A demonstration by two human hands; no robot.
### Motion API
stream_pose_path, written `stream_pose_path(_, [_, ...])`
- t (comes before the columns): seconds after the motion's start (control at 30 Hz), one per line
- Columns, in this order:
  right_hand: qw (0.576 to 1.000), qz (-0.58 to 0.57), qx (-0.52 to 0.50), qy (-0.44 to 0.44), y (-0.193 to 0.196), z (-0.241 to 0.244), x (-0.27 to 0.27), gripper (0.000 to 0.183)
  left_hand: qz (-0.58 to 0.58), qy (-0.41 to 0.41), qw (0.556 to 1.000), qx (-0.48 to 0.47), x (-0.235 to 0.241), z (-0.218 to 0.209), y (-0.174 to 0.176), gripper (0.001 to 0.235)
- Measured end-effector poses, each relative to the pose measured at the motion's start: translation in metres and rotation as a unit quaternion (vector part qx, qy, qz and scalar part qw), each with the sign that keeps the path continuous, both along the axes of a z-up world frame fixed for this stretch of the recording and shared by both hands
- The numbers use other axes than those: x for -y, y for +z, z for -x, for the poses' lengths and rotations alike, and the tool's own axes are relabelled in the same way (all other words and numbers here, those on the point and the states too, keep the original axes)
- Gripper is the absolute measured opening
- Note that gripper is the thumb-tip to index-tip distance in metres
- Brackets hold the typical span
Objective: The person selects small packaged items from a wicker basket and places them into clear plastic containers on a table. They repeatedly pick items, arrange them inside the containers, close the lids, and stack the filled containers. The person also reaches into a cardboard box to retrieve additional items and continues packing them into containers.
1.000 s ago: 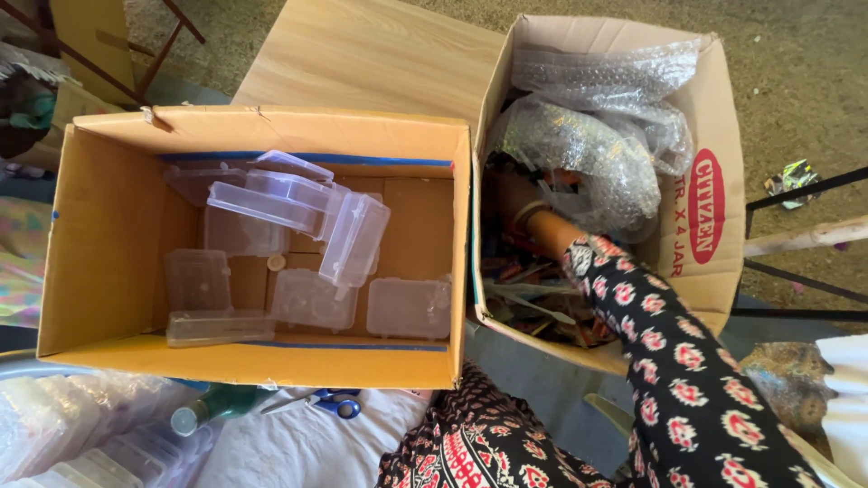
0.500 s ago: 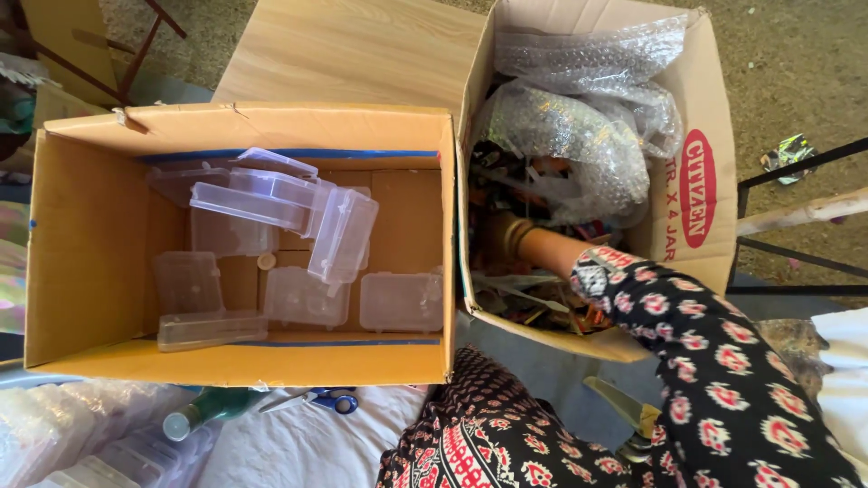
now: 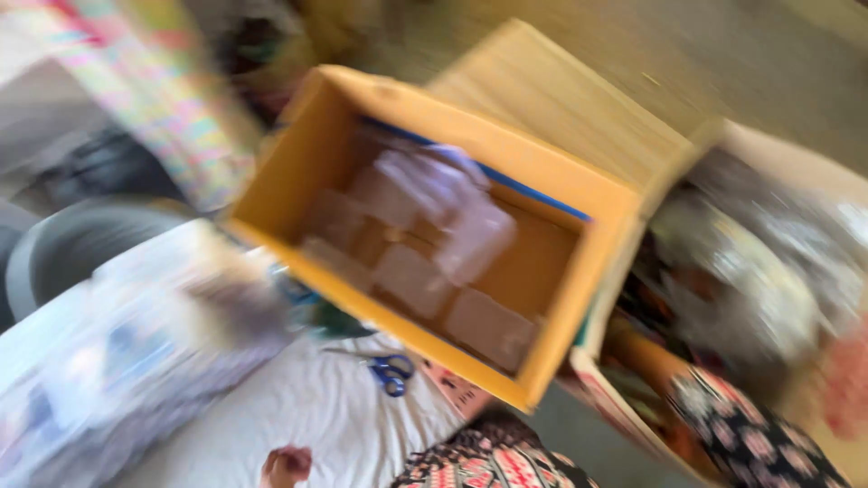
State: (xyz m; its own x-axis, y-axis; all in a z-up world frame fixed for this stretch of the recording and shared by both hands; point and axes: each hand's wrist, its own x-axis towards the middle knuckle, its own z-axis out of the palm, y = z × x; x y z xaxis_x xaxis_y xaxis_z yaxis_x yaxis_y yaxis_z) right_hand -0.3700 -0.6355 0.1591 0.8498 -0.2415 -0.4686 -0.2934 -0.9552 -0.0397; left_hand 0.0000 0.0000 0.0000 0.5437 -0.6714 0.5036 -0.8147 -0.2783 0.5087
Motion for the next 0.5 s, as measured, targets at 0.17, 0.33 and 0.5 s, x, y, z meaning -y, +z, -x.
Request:
stream_pose_path(0.17, [0.990, -0.027, 0.065, 0.121, 0.045, -0.153, 0.044, 0.036, 0.027, 0.159, 0.986, 0.046, 0.044, -0.010, -0.014, 0.016])
stream_pose_path(0.33, [0.977, -0.079, 0.104, 0.167, 0.081, -0.241, 0.061, 0.039, 0.017, 0.239, 0.904, -0.355, 0.035, 0.003, -0.003, 0.020])
stream_pose_path(0.5, [0.972, -0.144, 0.126, 0.134, 0.097, -0.249, 0.086, 0.043, -0.004, 0.266, 0.872, -0.411, 0.044, 0.000, -0.013, 0.020])
